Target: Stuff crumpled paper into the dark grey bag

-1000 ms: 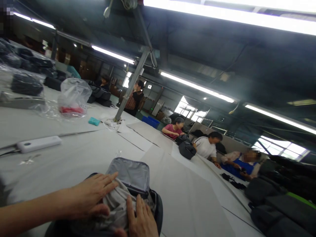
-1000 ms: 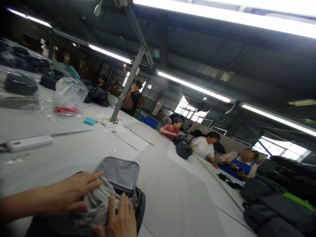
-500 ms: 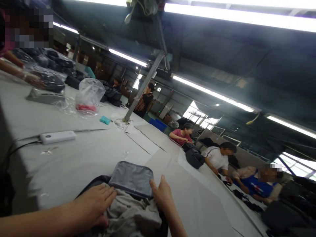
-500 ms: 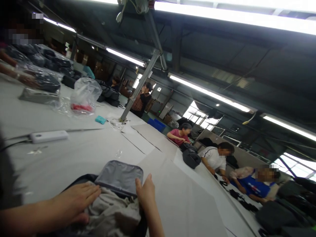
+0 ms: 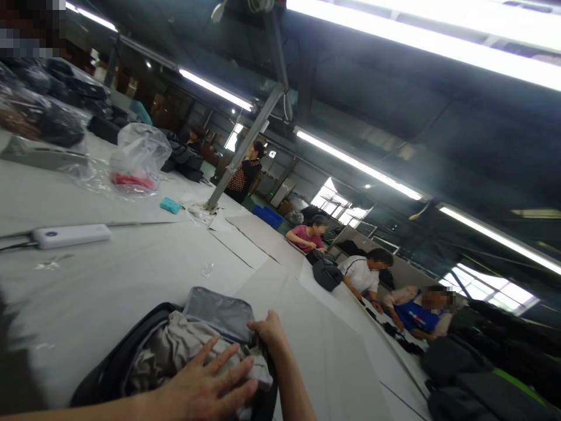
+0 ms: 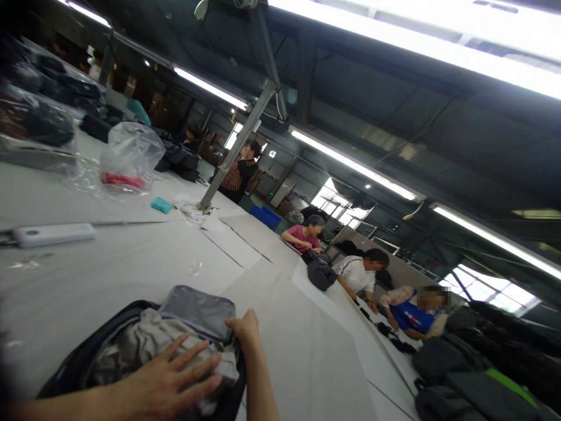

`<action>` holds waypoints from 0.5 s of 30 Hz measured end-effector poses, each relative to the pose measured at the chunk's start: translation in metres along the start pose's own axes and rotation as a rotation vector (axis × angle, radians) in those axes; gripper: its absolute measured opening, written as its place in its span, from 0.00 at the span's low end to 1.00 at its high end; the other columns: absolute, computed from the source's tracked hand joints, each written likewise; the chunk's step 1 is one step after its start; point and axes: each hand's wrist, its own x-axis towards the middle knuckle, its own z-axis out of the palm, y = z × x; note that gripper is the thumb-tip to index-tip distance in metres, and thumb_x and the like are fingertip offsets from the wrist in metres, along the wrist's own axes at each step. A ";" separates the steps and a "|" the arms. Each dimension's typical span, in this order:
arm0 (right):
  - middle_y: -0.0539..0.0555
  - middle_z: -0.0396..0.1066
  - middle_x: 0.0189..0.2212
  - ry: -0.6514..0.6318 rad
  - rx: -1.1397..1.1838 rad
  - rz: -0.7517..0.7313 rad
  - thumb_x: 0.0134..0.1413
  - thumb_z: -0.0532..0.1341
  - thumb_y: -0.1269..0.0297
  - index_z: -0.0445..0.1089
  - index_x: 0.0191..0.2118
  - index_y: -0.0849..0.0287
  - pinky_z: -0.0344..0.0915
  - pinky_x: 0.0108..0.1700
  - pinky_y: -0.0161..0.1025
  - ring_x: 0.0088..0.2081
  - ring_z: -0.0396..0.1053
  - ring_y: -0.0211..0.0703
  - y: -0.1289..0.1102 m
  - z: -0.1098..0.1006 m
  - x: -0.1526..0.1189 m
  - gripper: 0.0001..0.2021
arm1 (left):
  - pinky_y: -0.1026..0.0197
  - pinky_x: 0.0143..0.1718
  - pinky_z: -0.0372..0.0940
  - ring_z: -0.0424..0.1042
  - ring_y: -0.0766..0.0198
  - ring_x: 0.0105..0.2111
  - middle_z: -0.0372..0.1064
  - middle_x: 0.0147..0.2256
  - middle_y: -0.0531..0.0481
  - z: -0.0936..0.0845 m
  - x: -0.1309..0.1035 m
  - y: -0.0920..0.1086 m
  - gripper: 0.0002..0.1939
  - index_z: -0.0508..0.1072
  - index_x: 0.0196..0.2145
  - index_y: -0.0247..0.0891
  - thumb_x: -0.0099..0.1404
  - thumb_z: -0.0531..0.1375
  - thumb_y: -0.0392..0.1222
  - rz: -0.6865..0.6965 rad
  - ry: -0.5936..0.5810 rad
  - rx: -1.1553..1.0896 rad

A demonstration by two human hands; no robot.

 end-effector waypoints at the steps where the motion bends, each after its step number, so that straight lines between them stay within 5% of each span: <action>1: 0.49 0.69 0.28 -0.007 0.023 0.038 0.53 0.67 0.60 0.69 0.39 0.63 0.68 0.34 0.37 0.28 0.68 0.36 -0.001 -0.001 -0.001 0.14 | 0.16 0.56 0.46 0.45 0.29 0.64 0.42 0.67 0.37 0.007 0.006 -0.002 0.34 0.51 0.68 0.41 0.67 0.54 0.31 0.020 0.039 -0.025; 6: 0.45 0.66 0.23 -0.081 0.202 0.047 0.48 0.62 0.71 0.69 0.39 0.63 0.59 0.26 0.32 0.22 0.61 0.33 -0.012 -0.009 -0.010 0.10 | 0.16 0.57 0.50 0.51 0.29 0.64 0.49 0.66 0.37 0.036 0.032 -0.014 0.37 0.54 0.67 0.42 0.64 0.63 0.36 0.062 0.068 -0.053; 9: 0.48 0.66 0.21 -0.059 0.304 -0.050 0.39 0.59 0.69 0.69 0.29 0.63 0.59 0.27 0.33 0.24 0.61 0.36 -0.020 -0.019 -0.022 0.06 | 0.19 0.59 0.49 0.56 0.31 0.63 0.56 0.64 0.37 0.054 0.041 -0.022 0.40 0.58 0.65 0.41 0.60 0.69 0.43 0.002 0.070 0.016; 11: 0.51 0.69 0.23 -0.039 0.341 -0.129 0.37 0.58 0.65 0.70 0.26 0.63 0.62 0.31 0.36 0.28 0.64 0.40 -0.025 -0.028 -0.036 0.07 | 0.21 0.60 0.50 0.58 0.33 0.62 0.61 0.62 0.38 0.063 0.043 -0.027 0.33 0.61 0.63 0.42 0.64 0.64 0.51 -0.014 0.155 0.017; 15: 0.53 0.75 0.34 -0.088 0.334 -0.267 0.39 0.61 0.61 0.75 0.39 0.60 0.66 0.41 0.38 0.38 0.70 0.47 -0.028 -0.047 -0.080 0.17 | 0.38 0.61 0.59 0.63 0.40 0.59 0.62 0.62 0.42 0.051 0.031 -0.021 0.27 0.65 0.60 0.44 0.67 0.60 0.54 -0.008 0.273 -0.014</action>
